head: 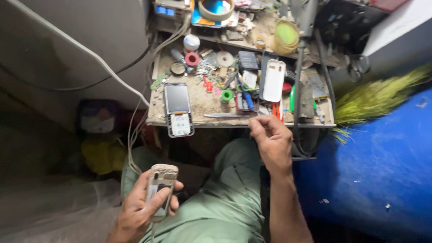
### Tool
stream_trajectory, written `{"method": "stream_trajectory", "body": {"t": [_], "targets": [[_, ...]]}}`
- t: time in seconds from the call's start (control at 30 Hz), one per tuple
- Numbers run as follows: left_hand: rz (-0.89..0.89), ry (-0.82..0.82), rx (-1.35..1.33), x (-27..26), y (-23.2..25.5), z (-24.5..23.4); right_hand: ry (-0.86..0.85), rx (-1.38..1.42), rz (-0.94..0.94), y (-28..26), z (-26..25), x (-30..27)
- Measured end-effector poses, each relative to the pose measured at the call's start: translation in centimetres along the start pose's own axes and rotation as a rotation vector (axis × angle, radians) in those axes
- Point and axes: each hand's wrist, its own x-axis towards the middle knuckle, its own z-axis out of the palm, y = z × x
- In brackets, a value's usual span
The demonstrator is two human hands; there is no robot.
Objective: The person is repairing a white mobile phone by connecting a charging cable and using a screwdriver to adjust the charging port. They also handle a second phone and a battery, connecting wires to the battery terminals.
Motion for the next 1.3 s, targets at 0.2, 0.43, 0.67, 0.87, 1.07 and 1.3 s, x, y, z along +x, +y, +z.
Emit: {"method": "stream_trajectory", "body": {"t": [0.2,0.43,0.67,0.87,1.07,1.3], "targets": [[-0.033,0.047,0.076,0.5,-1.3,-1.5,0.189,-0.412,-0.134,1.4,-2.6,3.7],[-0.106,0.126,0.079,0.8,-1.2,-1.4,0.072,-0.82,-0.589,2.6,-3.1,7.2],[-0.063,0.12,0.059,0.9,-1.4,-2.0,0.236,-0.814,-0.68,2.3,-3.7,7.3],[-0.061,0.158,0.08,1.1,-1.8,-2.4,0.3,-0.665,-0.648,0.4,-6.5,6.9],[-0.003,0.08,0.028,1.3,-2.2,-2.6,0.144,-0.754,-0.731,0.7,-4.7,6.9],[-0.025,0.125,-0.024,1.0,-1.2,-1.4,-0.011,-0.619,-0.692,-2.0,0.2,7.7]]}}
